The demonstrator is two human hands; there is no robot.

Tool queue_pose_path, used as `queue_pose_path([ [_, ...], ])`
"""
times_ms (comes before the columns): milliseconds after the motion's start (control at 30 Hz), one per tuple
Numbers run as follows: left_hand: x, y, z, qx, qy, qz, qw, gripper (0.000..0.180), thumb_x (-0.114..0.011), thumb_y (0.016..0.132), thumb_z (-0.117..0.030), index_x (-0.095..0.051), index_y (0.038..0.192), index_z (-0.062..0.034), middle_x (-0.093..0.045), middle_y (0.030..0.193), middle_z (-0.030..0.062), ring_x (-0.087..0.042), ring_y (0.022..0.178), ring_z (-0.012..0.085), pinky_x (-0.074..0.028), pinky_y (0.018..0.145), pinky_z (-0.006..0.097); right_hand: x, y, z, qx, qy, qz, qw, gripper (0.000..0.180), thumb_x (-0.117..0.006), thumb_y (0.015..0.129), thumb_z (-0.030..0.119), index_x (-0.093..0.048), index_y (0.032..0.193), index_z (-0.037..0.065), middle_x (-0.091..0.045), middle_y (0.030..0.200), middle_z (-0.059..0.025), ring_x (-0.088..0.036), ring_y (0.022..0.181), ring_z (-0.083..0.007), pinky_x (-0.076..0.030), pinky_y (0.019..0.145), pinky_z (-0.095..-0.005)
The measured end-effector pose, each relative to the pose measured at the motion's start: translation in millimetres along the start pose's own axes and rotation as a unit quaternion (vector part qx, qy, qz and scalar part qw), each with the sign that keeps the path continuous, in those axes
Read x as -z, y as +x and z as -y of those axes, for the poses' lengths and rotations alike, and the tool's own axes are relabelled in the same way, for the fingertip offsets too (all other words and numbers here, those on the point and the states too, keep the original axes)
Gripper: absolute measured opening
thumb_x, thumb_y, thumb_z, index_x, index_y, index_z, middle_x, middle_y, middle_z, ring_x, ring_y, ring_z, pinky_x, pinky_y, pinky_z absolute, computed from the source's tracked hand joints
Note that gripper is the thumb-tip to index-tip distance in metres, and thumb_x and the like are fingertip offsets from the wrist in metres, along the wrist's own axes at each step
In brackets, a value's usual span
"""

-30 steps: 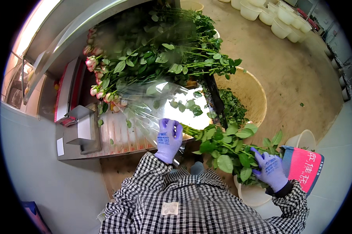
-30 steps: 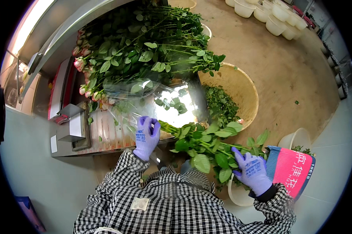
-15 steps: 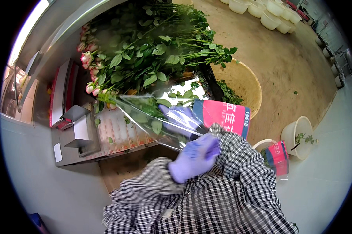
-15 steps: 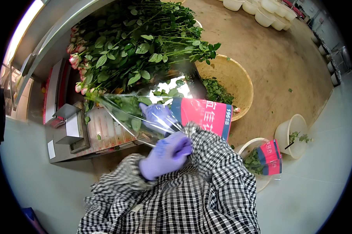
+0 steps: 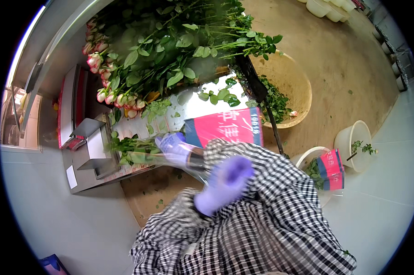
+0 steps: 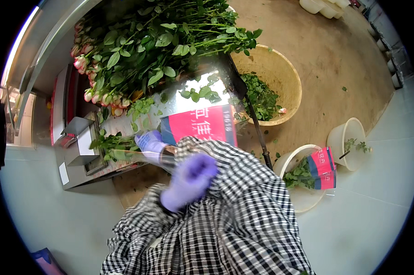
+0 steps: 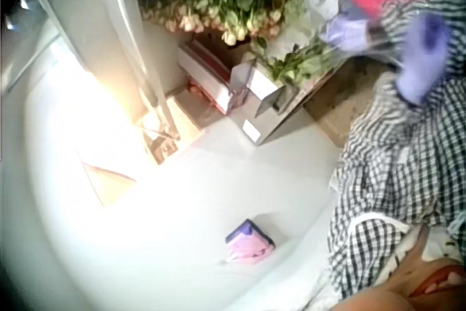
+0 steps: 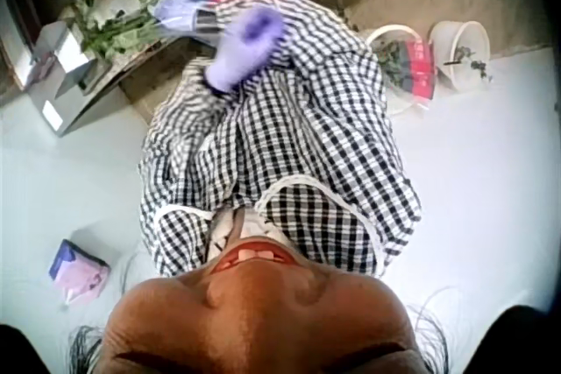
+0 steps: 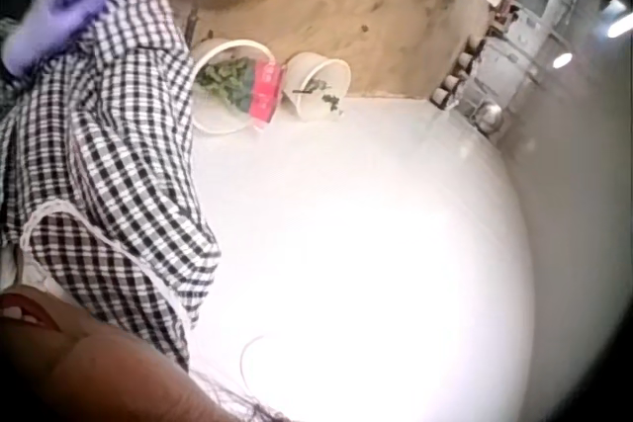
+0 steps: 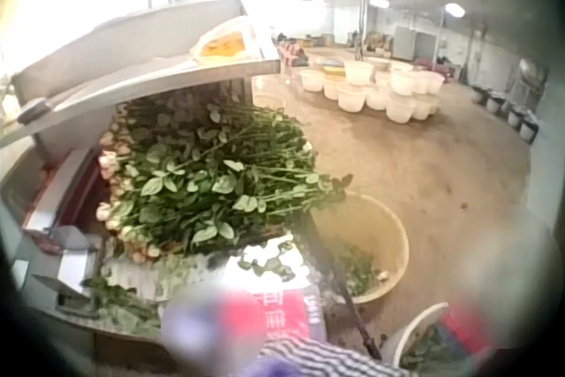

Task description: The person arranges pink and white roses into a rectangular box, trims the stems with shears, wraps the bouquet in clear plastic, and secures it with a rubber band. The person repeats this process for multiple bouquets, placing finished units into a nearby bucket.

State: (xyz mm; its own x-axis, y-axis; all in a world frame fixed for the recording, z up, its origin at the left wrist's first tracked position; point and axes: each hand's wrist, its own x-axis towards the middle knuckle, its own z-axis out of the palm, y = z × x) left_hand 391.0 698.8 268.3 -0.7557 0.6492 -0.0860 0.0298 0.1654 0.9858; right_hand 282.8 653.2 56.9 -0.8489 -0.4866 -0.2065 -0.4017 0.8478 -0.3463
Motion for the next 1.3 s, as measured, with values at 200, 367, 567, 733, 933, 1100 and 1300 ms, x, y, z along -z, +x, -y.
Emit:
queue_pose_path([
  [200, 51.4, 2.3, 107.5, 0.100, -0.211, -0.126, 0.964, 0.006, -0.057, 0.098, -0.009, -0.057, 0.101, -0.0029, -0.058, 0.078, 0.0027, -0.056, 0.061, 0.0090, -0.045, 0.053, 0.021, 39.7, -106.8, -77.0, 0.099, 0.298, -0.147, 0.938, 0.053, -0.066, 0.082, 0.030, -0.056, 0.128, 0.007, -0.061, 0.119, -0.0176, -0.056, 0.118, -0.0362, -0.046, 0.096, -0.0495],
  [367, -10.3, 42.3, 157.5, 0.122, -0.251, -0.115, 0.953, 0.006, -0.057, 0.096, -0.004, -0.058, 0.101, -0.0033, -0.059, 0.083, 0.0032, -0.060, 0.064, 0.0116, -0.050, 0.056, 0.024, -9.1, -287.5, -188.1, -0.467, 0.423, -0.226, 0.742, 0.024, -0.069, 0.087, 0.014, -0.067, 0.108, 0.002, -0.070, 0.091, -0.0066, -0.066, 0.079, -0.0139, -0.054, 0.071, -0.0276],
  [567, -43.0, 46.0, 152.6, 0.257, -0.152, -0.063, 0.952, 0.006, -0.062, 0.095, -0.009, -0.058, 0.095, -0.0032, -0.058, 0.076, 0.0013, -0.055, 0.057, 0.0102, -0.045, 0.052, 0.025, -115.3, -213.1, -178.4, -0.165, 0.967, -0.043, 0.188, 0.073, -0.062, 0.090, 0.057, -0.049, 0.141, 0.006, -0.056, 0.139, -0.0144, -0.055, 0.124, -0.0271, -0.043, 0.108, -0.0437],
  [733, -73.8, 15.1, 46.0, 0.174, -0.180, 0.007, 0.968, 0.007, -0.061, 0.094, -0.006, -0.057, 0.093, -0.0005, -0.060, 0.075, 0.0050, -0.058, 0.059, 0.0117, -0.045, 0.052, 0.024, -71.1, -276.3, -153.7, -0.066, 0.978, -0.066, 0.188, 0.055, -0.054, 0.100, 0.041, -0.047, 0.142, 0.007, -0.056, 0.138, -0.0121, -0.058, 0.121, -0.0235, -0.047, 0.106, -0.0419],
  [933, -197.6, -0.8, -49.2, -0.115, -0.147, 0.461, 0.868, 0.017, -0.074, 0.082, -0.001, -0.064, 0.095, -0.0004, -0.066, 0.089, 0.0100, -0.067, 0.078, 0.0179, -0.053, 0.066, 0.029, -28.6, -499.3, -88.9, -0.196, 0.831, -0.353, 0.384, 0.044, -0.053, 0.101, 0.034, -0.052, 0.133, 0.004, -0.062, 0.116, -0.0091, -0.061, 0.095, -0.0189, -0.045, 0.083, -0.0351],
  [1100, -278.8, -25.6, -60.2, -0.195, -0.140, 0.560, 0.793, 0.015, -0.074, 0.080, -0.002, -0.064, 0.090, -0.0037, -0.066, 0.088, 0.0065, -0.064, 0.073, 0.0189, -0.049, 0.063, 0.029, -18.3, -647.0, 20.2, -0.311, 0.699, -0.546, 0.342, 0.042, -0.056, 0.099, 0.034, -0.054, 0.126, 0.003, -0.064, 0.097, -0.0085, -0.060, 0.074, -0.0148, -0.043, 0.061, -0.0284],
  [1300, -379.1, -28.2, -21.8, -0.020, -0.096, 0.557, 0.825, 0.010, -0.062, 0.093, -0.007, -0.061, 0.101, -0.0007, -0.065, 0.088, 0.0013, -0.058, 0.073, 0.0089, -0.047, 0.066, 0.025, -57.8, -717.5, 66.2, -0.503, 0.466, -0.663, 0.300, 0.037, -0.059, 0.096, 0.036, -0.055, 0.114, 0.004, -0.058, 0.069, -0.0028, -0.045, 0.042, -0.0088, -0.031, 0.036, -0.0236],
])
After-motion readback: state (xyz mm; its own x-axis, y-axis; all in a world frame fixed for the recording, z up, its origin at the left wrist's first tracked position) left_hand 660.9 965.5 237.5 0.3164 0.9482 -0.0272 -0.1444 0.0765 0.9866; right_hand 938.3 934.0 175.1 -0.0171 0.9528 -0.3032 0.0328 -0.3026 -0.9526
